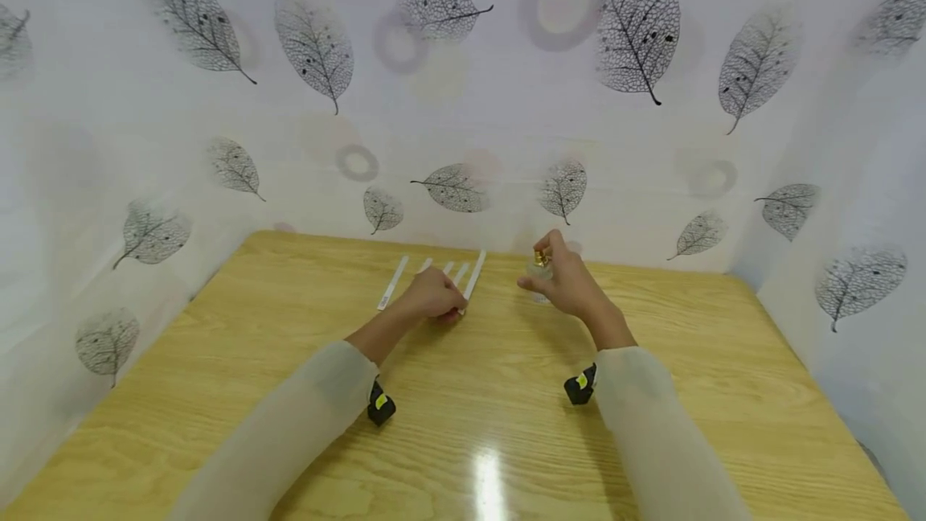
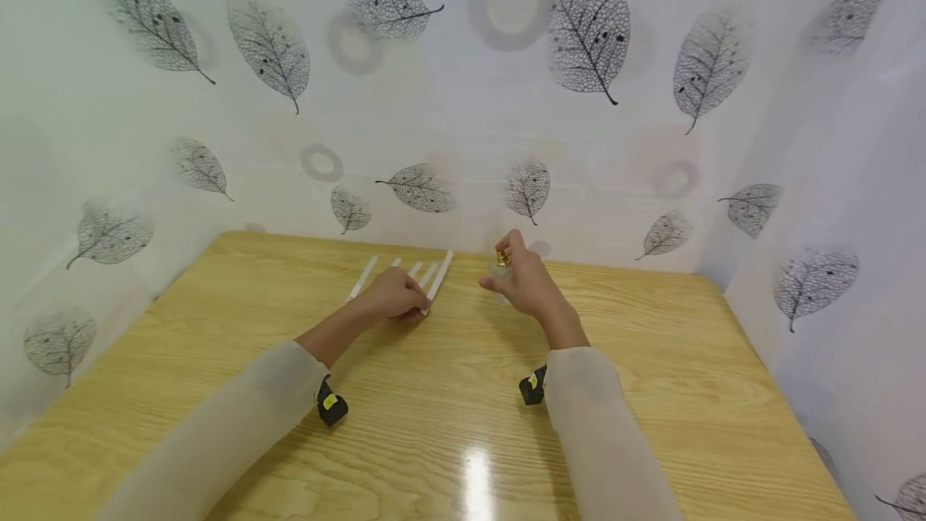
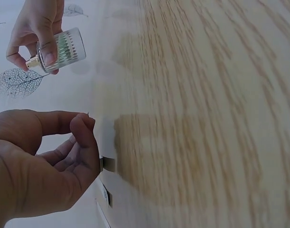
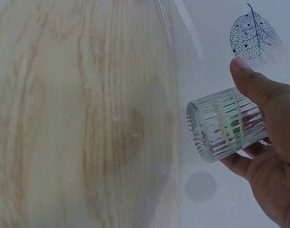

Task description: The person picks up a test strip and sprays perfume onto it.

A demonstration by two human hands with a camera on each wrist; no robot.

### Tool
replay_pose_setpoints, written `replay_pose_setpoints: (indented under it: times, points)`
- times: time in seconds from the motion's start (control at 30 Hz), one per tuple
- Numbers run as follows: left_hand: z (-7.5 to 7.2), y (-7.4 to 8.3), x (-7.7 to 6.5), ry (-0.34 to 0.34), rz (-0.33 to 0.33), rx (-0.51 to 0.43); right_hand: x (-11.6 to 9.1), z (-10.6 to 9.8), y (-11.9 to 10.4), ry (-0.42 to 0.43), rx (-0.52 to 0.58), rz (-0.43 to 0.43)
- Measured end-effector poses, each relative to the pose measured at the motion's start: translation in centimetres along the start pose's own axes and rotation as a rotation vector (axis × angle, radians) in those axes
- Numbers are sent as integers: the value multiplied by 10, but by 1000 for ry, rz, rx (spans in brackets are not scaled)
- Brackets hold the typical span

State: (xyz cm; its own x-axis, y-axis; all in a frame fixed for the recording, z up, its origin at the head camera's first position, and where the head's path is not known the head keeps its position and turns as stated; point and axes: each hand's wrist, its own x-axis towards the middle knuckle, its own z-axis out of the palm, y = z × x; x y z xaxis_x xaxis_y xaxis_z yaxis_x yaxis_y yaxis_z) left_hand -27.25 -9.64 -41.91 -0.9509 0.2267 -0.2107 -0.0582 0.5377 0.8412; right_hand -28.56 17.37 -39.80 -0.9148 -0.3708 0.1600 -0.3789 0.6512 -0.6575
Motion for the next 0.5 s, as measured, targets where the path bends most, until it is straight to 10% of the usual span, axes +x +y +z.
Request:
replay_pose_setpoints:
  times: [0.5]
  points:
    - [7, 1, 10, 57, -78, 54, 3, 6, 14, -16, 54, 53]
